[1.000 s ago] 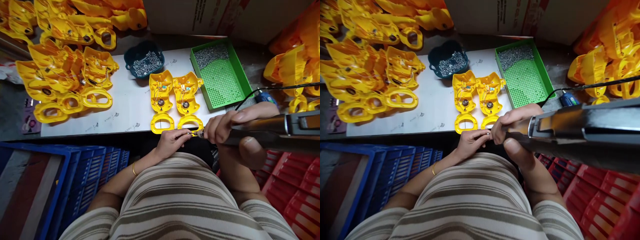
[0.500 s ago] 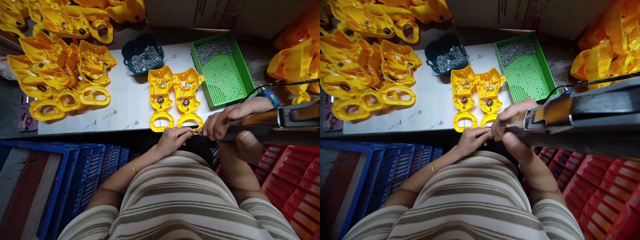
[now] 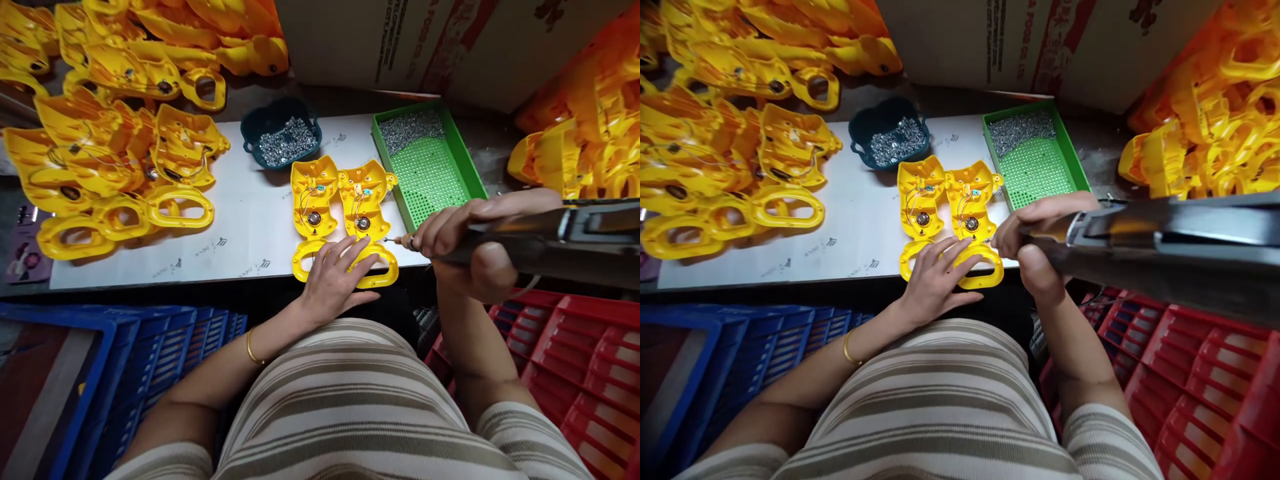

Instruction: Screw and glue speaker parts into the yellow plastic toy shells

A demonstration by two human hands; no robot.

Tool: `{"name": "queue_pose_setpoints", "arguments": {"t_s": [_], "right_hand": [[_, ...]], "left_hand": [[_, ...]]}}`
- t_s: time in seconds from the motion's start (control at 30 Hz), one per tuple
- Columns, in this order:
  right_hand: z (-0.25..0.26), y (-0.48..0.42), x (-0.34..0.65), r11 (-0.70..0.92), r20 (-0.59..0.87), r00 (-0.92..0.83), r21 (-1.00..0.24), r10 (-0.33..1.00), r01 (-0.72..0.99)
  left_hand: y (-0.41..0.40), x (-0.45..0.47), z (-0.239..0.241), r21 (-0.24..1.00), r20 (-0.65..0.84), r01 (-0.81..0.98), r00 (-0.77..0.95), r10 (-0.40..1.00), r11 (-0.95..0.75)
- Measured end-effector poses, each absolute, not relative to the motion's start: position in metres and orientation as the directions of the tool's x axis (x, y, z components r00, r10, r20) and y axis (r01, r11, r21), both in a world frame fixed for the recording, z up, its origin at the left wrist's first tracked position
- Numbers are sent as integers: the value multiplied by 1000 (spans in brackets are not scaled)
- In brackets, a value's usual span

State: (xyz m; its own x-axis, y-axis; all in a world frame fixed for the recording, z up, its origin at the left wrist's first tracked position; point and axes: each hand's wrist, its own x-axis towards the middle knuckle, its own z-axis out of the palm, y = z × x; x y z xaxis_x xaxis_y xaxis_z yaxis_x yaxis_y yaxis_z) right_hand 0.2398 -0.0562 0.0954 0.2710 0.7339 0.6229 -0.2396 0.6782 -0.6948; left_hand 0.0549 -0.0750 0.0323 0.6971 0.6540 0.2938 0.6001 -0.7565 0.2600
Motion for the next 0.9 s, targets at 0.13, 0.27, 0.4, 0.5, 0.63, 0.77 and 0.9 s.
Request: {"name": "queue_pose_setpoints", "arguments": {"t_s": [0.13,0.27,0.4,0.5,0.63,0.77,0.9], "right_hand": [[78,-33,242,647,600,254,-742,758,-178],[66,-20,239,591,562,230,-802,795,-86],[53,-15,238,475,460,206,-880,863,-25],[49,-13,239,504,483,212,-862,849,-54],[54,-11,236,558,532,182,-816,827,-152],[57,-10,236,553,529,167,-813,832,-181],[46,-7,244,397,387,89,-902,918,-171]], "left_hand": [[-72,62,33,196,93,604,773,628,-772],[-69,65,34,196,48,610,776,629,-767],[-67,65,35,221,42,602,780,624,-767],[-67,65,34,234,48,598,781,623,-767],[-67,65,33,244,39,600,779,625,-762],[-67,65,30,258,27,594,784,620,-762],[-68,66,25,246,61,593,780,623,-767]]}}
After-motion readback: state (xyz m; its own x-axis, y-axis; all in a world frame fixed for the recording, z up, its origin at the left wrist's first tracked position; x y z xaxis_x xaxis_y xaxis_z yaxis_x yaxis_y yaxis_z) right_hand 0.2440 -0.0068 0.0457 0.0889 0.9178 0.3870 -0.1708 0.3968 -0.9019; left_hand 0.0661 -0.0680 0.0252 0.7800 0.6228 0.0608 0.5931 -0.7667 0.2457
